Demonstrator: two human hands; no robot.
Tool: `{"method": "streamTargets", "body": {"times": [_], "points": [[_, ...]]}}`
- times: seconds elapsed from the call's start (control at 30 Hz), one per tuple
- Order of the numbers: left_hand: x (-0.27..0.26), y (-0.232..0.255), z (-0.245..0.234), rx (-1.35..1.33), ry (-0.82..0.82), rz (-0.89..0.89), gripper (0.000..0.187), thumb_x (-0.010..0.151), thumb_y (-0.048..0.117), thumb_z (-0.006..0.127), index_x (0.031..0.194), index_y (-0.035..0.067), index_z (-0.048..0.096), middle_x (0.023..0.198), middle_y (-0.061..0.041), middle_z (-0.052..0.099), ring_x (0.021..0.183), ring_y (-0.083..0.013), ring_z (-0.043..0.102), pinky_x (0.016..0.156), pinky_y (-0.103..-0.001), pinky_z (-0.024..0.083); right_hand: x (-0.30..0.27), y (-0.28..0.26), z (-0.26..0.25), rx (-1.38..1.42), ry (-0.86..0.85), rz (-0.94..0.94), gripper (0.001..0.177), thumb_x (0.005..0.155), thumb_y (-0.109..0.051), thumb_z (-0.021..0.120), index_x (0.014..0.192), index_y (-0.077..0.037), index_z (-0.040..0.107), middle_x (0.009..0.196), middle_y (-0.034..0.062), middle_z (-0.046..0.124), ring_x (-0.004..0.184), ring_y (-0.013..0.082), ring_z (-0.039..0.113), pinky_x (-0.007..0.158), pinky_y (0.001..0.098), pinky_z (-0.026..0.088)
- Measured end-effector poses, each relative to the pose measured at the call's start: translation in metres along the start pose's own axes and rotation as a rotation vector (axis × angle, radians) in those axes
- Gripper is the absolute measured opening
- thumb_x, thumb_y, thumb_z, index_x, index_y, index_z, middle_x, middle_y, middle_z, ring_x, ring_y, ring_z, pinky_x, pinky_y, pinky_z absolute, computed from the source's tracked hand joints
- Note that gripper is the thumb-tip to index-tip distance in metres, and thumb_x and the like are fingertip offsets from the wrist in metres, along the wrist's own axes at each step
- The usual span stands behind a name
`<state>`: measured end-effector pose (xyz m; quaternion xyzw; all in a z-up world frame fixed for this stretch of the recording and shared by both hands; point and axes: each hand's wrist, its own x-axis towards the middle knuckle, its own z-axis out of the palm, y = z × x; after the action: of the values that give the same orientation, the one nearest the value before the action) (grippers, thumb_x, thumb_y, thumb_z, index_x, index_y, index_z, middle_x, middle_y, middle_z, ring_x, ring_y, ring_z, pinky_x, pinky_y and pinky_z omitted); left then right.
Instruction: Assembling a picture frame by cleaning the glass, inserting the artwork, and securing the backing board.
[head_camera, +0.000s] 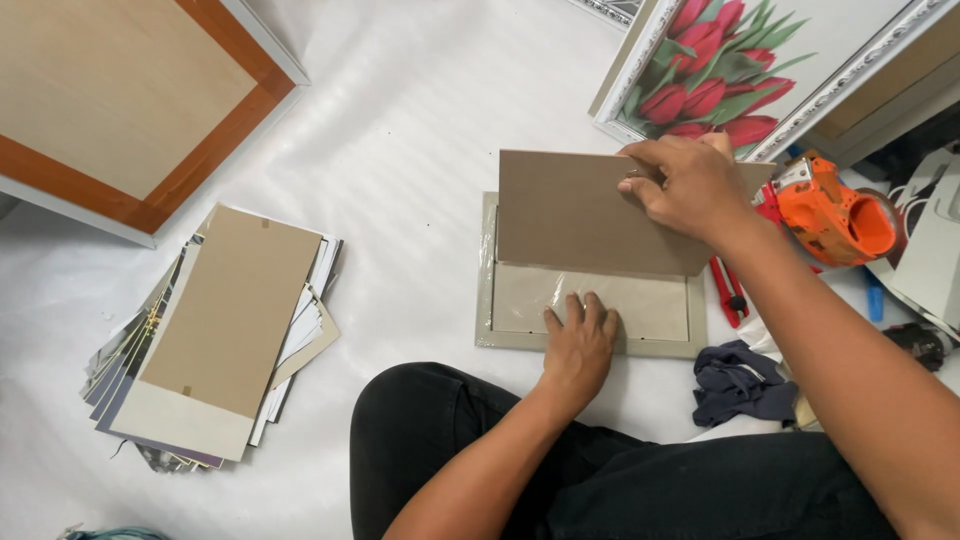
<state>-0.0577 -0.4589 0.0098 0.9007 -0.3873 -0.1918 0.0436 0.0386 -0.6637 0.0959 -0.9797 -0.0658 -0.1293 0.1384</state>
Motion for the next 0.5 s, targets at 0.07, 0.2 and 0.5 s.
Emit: {"method": "streamTargets", "body": {"times": [0.07,0.2,0.5], "points": [[-0.001,0.0,-0.004,0.006,-0.002,0.0,0.06,0.091,0.018,0.073,0.148,0.009,0.053,0.151,-0.028,0.045,0.143,-0.0502,0.039,0.105,-0.07,0.039,0.009,0.007,0.012,-0.01,-0.043,0.009,0.037,0.089,-0.033,0.08,0.124,-0.024,0.074,0.087,0.0066,0.072,0.091,0.0291,0.072,0.093,0.0462,0.039],[-0.002,0.0,-0.012,-0.004,-0.014,0.012,0.058,0.092,0.013,0.071,0.147,0.008,0.054,0.151,-0.029,0.046,0.143,-0.0507,0.041,0.106,-0.07,0.038,0.025,0.015,0.02,0.007,-0.17,0.08,0.039,0.091,-0.036,0.075,0.127,-0.021,0.073,0.093,0.0116,0.074,0.096,0.0344,0.072,0.092,0.0502,0.04],[-0.004,0.002,-0.009,-0.002,0.058,-0.016,0.04,0.101,0.01,0.052,0.141,0.011,0.057,0.147,-0.024,0.051,0.14,-0.0496,0.043,0.105,-0.069,0.036,0.04,0.045,0.059,-0.183,-0.314,0.057,0.075,0.073,-0.035,0.086,0.143,-0.026,0.059,0.117,0.0091,0.062,0.117,0.0316,0.059,0.098,0.0507,0.038]]}}
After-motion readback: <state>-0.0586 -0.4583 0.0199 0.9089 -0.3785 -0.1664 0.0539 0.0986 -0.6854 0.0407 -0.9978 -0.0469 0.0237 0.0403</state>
